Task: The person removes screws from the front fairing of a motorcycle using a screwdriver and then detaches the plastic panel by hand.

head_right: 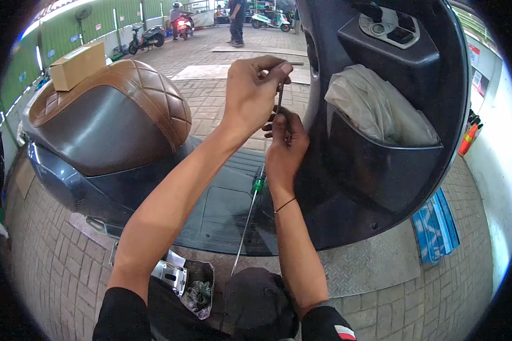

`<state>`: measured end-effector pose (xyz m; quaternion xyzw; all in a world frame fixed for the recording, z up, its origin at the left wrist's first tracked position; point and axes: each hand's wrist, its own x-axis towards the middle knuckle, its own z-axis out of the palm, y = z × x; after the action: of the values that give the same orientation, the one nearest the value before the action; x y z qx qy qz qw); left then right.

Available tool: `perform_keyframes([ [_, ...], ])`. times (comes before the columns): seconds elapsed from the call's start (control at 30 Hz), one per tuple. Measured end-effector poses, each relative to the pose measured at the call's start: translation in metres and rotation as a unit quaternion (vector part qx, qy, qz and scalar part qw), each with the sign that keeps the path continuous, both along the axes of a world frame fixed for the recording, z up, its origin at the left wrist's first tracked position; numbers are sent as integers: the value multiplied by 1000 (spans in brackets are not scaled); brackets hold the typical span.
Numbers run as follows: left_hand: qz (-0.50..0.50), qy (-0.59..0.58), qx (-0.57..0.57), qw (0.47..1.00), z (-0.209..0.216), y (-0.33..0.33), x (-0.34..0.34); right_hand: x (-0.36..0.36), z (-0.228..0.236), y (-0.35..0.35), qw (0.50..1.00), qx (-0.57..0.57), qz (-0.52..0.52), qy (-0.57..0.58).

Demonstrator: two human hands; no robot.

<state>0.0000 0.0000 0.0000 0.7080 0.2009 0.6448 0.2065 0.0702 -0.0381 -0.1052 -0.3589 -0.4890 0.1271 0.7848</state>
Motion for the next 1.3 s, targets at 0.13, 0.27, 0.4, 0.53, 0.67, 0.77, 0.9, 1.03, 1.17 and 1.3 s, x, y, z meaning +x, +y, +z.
perform_keyframes([
  [0.13,-57,-27,-20,998,-1,12,12,-2,2,9,999,-8,-18,42],
  [0.27,-94,-49,-41,994,-1,17,18,-12,14,11,993,-41,-55,94],
  [0.4,-80,-51,-32,995,-5,22,28,-16,11,13,990,-35,-93,103],
  [0.53,-72,-75,-21,994,-8,28,32,-20,8,15,988,-35,-66,137],
  [0.67,-61,-102,12,993,-11,29,35,-19,-6,19,964,-45,54,257],
  [0.77,-44,-117,55,991,-9,28,37,-6,-22,23,932,-46,166,320],
  [0.9,17,-96,151,984,-9,28,36,-7,-27,28,865,-15,296,405],
  [1.03,23,-96,188,977,-10,31,33,4,-38,57,832,-4,434,345],
  [1.17,9,-110,196,974,-8,35,38,22,-30,93,803,60,504,313],
  [1.3,48,-73,233,969,-11,41,33,31,-18,110,780,98,539,302],
])
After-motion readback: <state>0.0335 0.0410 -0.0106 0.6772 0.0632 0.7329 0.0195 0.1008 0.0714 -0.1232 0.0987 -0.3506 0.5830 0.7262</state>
